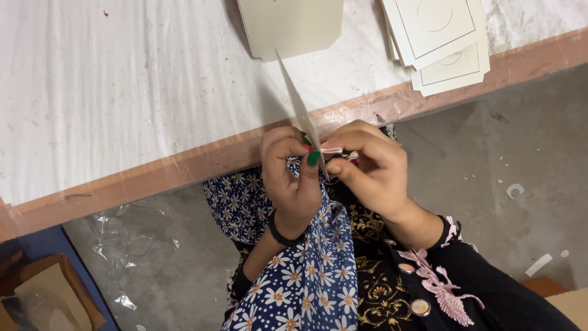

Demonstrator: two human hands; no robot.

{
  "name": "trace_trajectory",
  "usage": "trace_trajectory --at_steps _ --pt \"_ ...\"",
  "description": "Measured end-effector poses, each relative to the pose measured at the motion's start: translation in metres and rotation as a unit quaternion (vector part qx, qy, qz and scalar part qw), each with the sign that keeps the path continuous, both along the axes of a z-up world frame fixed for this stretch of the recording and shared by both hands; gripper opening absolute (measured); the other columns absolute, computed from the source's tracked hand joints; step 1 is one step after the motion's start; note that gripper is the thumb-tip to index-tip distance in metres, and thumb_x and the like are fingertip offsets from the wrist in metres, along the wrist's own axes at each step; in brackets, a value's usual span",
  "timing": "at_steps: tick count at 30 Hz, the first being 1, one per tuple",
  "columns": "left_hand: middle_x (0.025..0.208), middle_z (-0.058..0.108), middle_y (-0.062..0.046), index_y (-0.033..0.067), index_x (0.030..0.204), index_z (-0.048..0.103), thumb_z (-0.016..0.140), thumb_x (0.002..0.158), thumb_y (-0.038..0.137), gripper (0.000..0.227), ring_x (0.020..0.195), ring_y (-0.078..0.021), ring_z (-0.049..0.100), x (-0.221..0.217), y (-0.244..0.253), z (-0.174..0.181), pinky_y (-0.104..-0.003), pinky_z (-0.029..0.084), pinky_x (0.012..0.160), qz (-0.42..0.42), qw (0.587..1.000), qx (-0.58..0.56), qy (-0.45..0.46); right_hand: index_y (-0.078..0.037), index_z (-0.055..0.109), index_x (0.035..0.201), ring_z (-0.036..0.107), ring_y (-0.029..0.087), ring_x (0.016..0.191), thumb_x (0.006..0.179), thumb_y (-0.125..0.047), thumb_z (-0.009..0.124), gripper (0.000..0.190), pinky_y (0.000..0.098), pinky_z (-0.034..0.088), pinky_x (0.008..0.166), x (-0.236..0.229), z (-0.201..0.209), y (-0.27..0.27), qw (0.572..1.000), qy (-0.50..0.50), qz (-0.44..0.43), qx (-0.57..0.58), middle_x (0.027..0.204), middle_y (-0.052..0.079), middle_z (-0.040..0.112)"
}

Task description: The person repeatedly picks small white paper pieces and inserts them into pre-cut slots on larger beige paper cards. They handle the cards one at a time, align the pieces, and place them into the slots, then set the cards aside. The process continues with multiple cards throughout the clip.

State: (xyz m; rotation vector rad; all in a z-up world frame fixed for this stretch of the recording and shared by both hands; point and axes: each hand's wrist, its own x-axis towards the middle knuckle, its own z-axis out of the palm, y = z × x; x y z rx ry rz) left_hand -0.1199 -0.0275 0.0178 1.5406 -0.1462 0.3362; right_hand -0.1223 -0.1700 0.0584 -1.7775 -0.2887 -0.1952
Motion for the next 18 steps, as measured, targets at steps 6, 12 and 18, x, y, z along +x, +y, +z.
trace_trajectory --at_steps 6,12,18 --pt "0.112 0.061 -0.008 0.006 0.109 0.052 0.061 0.11 0.018 0.015 0.093 -0.0139 0.057 -0.002 0.001 -0.001 -0.026 0.049 0.087 -0.027 0.999 -0.031 -0.01 0.005 0.07 0.111 0.068 0.018 0.095 0.1 -0.006 0.074 0.016 0.0282 0.056 0.089 -0.005 -0.018 -0.007 0.945 0.172 0.01 0.276 0.109 0.012 0.071" --pt "0.111 0.061 -0.01 0.0053 0.109 0.052 0.061 0.11 0.018 0.015 0.093 -0.0148 0.058 -0.002 -0.001 -0.001 -0.027 0.049 0.087 -0.016 1.0 -0.013 -0.014 0.004 0.063 0.117 0.063 0.018 0.115 0.092 -0.007 0.076 0.03 0.0305 0.05 0.106 -0.005 -0.004 0.0 0.964 0.107 0.041 0.24 0.118 0.012 0.065" --pt "0.113 0.063 -0.01 0.0073 0.111 0.046 0.057 0.112 0.02 0.017 0.097 -0.0157 0.059 -0.008 -0.006 -0.006 -0.027 0.049 0.092 -0.027 0.999 -0.013 -0.024 0.002 0.065 0.104 0.06 0.013 0.094 0.098 0.001 0.069 0.007 0.0275 0.048 0.09 -0.011 -0.014 -0.001 0.969 0.145 -0.015 0.201 0.109 0.01 0.064"
